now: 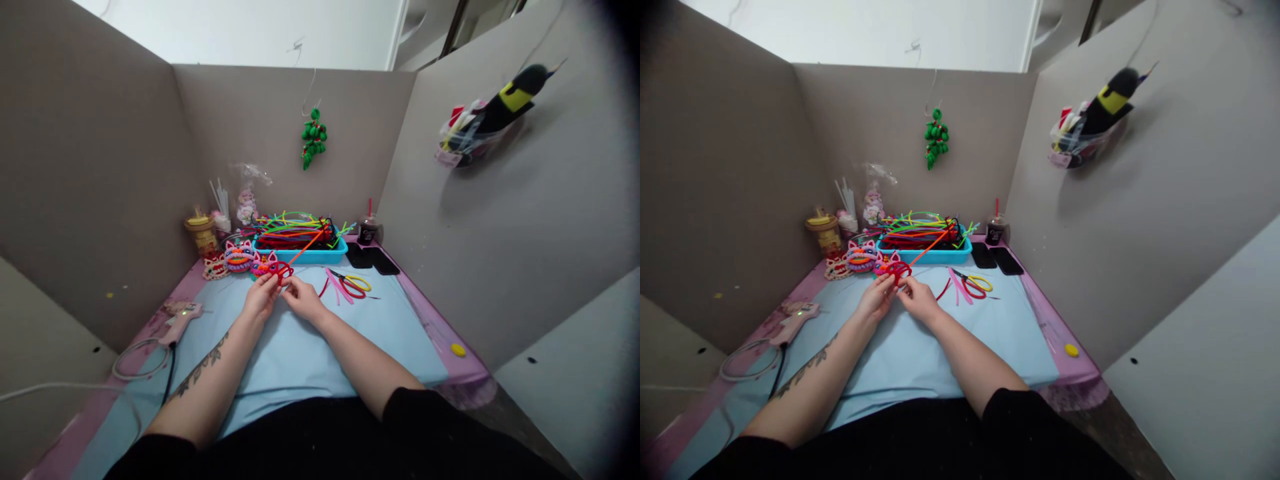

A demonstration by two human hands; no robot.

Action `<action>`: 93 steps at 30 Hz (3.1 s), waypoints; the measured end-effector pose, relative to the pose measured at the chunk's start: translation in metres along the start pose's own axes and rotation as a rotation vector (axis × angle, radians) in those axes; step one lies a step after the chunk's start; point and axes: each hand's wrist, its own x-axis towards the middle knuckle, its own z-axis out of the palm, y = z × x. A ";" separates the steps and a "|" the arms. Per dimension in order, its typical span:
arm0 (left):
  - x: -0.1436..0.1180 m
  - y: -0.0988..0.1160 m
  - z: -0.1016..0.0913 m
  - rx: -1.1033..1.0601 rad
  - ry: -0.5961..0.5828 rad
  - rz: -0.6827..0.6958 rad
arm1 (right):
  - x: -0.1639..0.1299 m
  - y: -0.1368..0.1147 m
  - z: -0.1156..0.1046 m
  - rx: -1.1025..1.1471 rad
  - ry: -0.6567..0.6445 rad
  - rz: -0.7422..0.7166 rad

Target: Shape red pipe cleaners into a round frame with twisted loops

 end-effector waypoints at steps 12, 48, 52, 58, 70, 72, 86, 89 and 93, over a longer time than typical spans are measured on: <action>-0.008 -0.011 0.004 0.122 -0.029 0.041 | 0.002 0.001 0.008 -0.564 0.122 0.109; -0.006 -0.005 0.002 0.120 -0.136 0.027 | 0.010 0.009 -0.011 -0.174 0.298 -0.041; -0.007 -0.004 0.003 0.120 -0.135 0.016 | 0.010 0.009 -0.010 -0.200 0.272 -0.039; -0.008 -0.004 0.003 0.144 -0.127 0.015 | 0.011 0.014 -0.008 -0.221 0.201 -0.036; -0.005 -0.004 0.000 0.264 -0.133 0.065 | 0.012 0.014 -0.013 -0.171 0.146 -0.007; -0.005 -0.004 -0.001 0.305 -0.126 0.078 | 0.012 0.015 -0.016 -0.233 0.104 -0.067; -0.008 0.002 -0.001 0.419 -0.136 0.034 | 0.011 0.016 -0.023 -0.499 0.019 -0.223; -0.009 0.002 -0.002 0.489 -0.148 0.049 | 0.010 0.014 -0.023 -0.484 0.056 -0.185; -0.008 0.000 -0.003 0.498 -0.170 0.086 | 0.010 0.015 -0.022 -0.437 0.092 -0.139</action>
